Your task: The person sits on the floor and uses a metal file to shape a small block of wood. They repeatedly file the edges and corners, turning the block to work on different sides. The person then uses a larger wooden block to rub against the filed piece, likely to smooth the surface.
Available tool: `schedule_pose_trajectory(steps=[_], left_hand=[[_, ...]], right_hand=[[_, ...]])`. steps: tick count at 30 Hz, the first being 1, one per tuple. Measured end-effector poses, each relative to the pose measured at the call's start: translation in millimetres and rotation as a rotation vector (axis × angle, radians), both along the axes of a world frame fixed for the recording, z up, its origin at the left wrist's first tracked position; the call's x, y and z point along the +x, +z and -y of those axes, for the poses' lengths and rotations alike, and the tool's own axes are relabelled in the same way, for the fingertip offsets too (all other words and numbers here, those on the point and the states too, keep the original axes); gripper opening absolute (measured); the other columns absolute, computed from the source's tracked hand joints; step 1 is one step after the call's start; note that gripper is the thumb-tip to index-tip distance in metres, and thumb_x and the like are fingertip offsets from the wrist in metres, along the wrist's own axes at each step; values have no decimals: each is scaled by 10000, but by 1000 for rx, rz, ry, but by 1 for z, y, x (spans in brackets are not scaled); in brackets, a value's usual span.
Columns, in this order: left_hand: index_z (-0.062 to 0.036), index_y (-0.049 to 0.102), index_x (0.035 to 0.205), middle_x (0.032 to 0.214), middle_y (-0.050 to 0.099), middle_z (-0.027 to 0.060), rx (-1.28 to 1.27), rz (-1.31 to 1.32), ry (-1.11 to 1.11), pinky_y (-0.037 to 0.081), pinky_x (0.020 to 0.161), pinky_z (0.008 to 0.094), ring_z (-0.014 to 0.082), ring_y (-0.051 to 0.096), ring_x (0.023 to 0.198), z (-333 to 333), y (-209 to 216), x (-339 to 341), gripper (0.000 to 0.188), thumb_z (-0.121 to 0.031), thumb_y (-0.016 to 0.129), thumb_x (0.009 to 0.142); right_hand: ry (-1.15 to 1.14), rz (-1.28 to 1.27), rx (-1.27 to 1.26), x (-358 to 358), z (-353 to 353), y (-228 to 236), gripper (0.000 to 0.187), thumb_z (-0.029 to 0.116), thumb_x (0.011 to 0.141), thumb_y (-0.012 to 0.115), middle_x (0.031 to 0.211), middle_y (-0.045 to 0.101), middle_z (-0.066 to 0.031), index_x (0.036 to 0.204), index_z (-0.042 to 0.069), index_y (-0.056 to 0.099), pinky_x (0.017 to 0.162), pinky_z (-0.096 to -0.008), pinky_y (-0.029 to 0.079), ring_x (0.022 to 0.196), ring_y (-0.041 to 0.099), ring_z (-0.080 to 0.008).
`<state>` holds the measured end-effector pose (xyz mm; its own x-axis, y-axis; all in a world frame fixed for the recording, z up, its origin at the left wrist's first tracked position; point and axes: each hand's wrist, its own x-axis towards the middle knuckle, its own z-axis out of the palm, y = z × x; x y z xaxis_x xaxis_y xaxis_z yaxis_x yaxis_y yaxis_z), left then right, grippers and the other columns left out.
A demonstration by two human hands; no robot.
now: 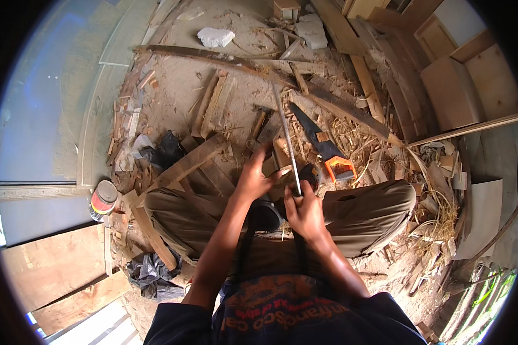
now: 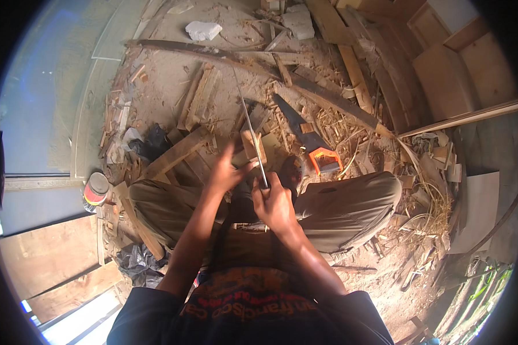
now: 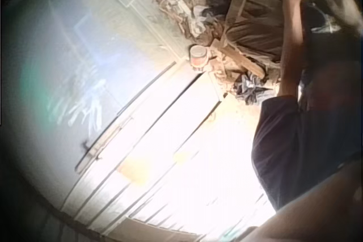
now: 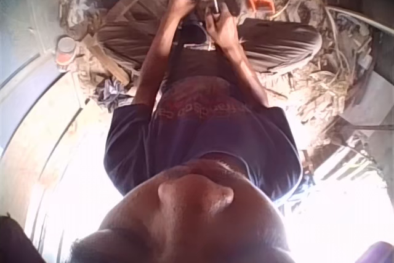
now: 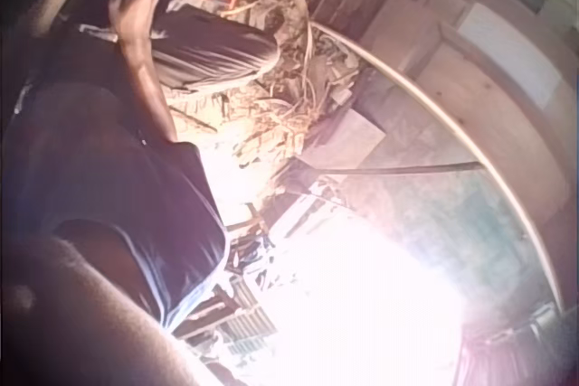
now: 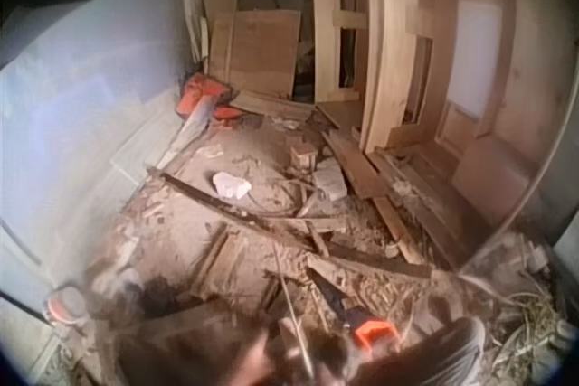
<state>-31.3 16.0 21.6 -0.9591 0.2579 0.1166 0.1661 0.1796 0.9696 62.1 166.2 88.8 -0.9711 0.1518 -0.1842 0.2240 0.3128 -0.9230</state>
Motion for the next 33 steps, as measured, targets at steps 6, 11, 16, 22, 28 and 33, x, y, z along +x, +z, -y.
schedule_pose_trajectory(steps=[6, 11, 16, 22, 28, 33], left_hand=[[-18, 520, 1383, 1361, 606, 234, -235, 12, -23, 504, 1033, 440, 385, 607, 1260, -8, -8, -7, 761, -311, 881, 781], [-26, 549, 1341, 1258, 647, 211, -102, -132, -4, 520, 992, 422, 370, 639, 1192, 2, 20, -2, 705, -230, 895, 763], [20, 554, 1319, 1275, 645, 240, -226, 0, 22, 511, 1001, 448, 396, 623, 1210, -6, -6, -1, 720, -289, 894, 765], [-13, 588, 1270, 1230, 654, 211, -176, -172, 40, 525, 963, 448, 392, 643, 1147, 4, 30, -1, 658, -267, 898, 749], [-10, 591, 1257, 1219, 651, 217, -210, -123, 68, 526, 955, 450, 398, 639, 1150, -8, -12, 1, 654, -261, 905, 741], [-6, 590, 1259, 1211, 655, 203, -194, -194, 26, 535, 956, 451, 398, 640, 1144, -8, 31, 2, 672, -258, 910, 724]], right_hand=[[-33, -34, 28, -3, -11, -19, 152, 150, 986, 642, 504, 536, -69, 1017, 14, 581, 464, -300, 385, 459, 496, -66], [22, 72, -14, 7, -7, 20, 195, 144, 968, 641, 565, 612, -169, 1040, -21, 565, 535, -362, 494, 568, 706, -295], [25, 35, 31, 3, -9, -18, 193, 164, 982, 649, 504, 539, -100, 1022, -8, 572, 438, -346, 380, 411, 490, -111], [46, 90, 7, 8, -10, 33, 220, 167, 971, 632, 592, 627, -193, 1052, -29, 573, 560, -372, 514, 618, 722, -327], [26, 32, 27, 3, -13, -20, 247, 178, 967, 659, 529, 572, -132, 1073, -26, 568, 495, -341, 443, 474, 566, -115], [4, 109, -4, 11, -17, 28, 192, 144, 969, 664, 534, 573, -92, 1047, -18, 595, 493, -282, 421, 535, 530, -32]])
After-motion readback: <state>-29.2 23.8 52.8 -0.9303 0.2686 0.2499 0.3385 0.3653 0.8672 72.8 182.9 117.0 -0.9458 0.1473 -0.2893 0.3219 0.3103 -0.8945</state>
